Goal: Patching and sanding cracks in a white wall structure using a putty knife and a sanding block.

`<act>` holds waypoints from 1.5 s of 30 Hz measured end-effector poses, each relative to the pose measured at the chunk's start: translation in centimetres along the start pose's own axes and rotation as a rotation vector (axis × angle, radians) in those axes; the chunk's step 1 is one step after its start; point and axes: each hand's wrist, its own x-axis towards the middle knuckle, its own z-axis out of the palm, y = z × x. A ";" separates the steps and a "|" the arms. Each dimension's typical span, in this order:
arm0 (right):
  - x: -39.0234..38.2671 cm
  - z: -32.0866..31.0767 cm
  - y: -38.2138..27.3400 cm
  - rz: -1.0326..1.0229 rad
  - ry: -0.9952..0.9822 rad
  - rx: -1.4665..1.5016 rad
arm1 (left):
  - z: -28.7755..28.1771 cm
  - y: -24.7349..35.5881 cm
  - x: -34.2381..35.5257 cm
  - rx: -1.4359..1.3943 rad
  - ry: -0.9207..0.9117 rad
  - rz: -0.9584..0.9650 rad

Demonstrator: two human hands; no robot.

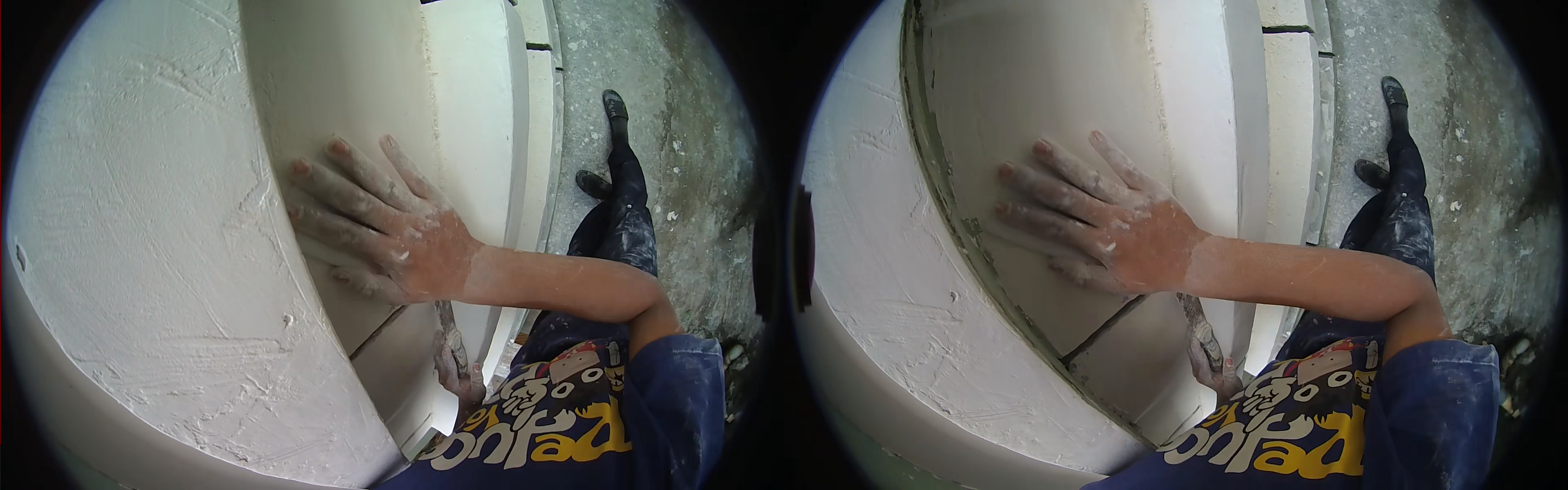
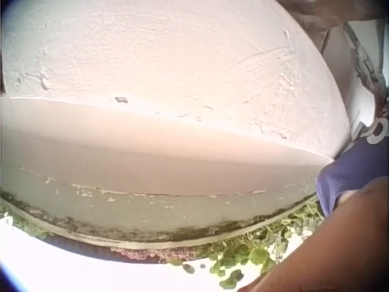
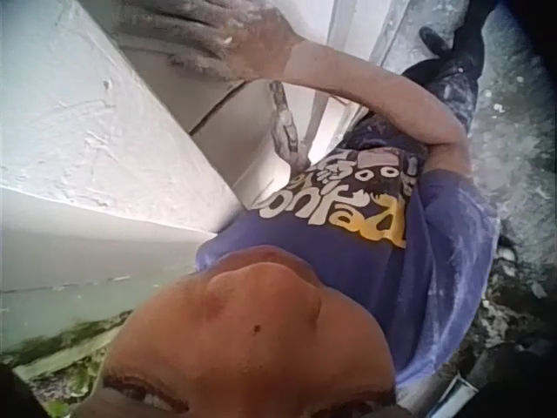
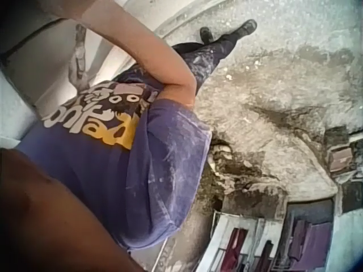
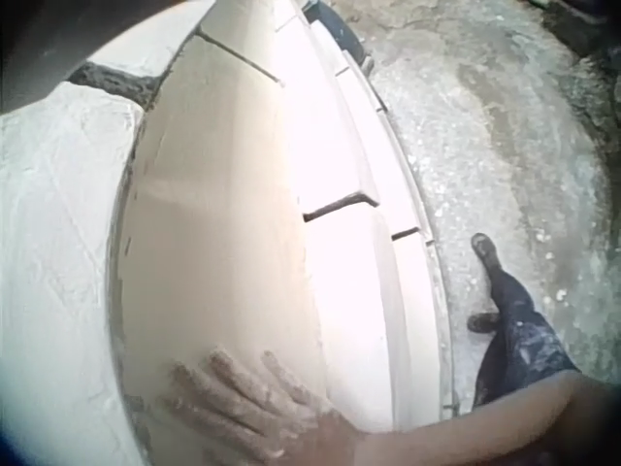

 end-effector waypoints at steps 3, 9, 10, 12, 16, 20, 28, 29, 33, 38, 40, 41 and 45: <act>2.7 0.2 -0.4 0.209 0.252 0.097 | 0.5 0.0 -0.5 -0.010 0.060 -0.005; -3.9 1.5 -2.7 0.218 -0.081 -0.017 | 0.4 -0.8 -0.6 0.048 0.051 0.002; -2.3 1.1 -2.3 0.219 -0.080 -0.015 | 0.2 -1.4 -1.1 0.027 0.040 -0.001; 2.5 -0.5 -1.0 0.268 0.168 0.020 | 0.2 -0.8 -1.1 0.010 0.024 -0.004; -0.8 0.4 -1.3 0.294 0.134 -0.022 | 0.2 -0.3 -0.2 0.072 0.029 0.030; -2.7 0.6 -1.4 0.319 -0.068 -0.098 | -0.2 -0.5 -0.3 0.090 0.019 0.073; -3.0 0.3 -1.8 0.295 0.059 -0.062 | 0.2 0.2 -0.8 0.010 0.048 0.019; -3.2 0.4 -1.7 0.292 0.057 -0.057 | 0.2 -0.1 -1.1 0.001 0.057 0.011; 0.4 -0.8 -0.3 0.232 0.098 -0.205 | 0.0 0.3 -0.7 0.043 0.030 0.026; -3.3 0.8 -2.0 0.236 0.117 -0.007 | -0.1 0.1 -1.3 0.118 0.031 -0.020; -4.5 0.8 -2.7 0.222 0.050 0.002 | -0.6 0.9 -1.0 0.124 -0.002 -0.062; -4.5 0.6 -2.8 0.210 -0.015 0.007 | -0.8 1.2 -0.9 0.129 -0.039 -0.100; 1.8 0.3 -0.5 0.198 0.161 0.050 | -0.7 0.2 -1.2 0.197 0.010 -0.002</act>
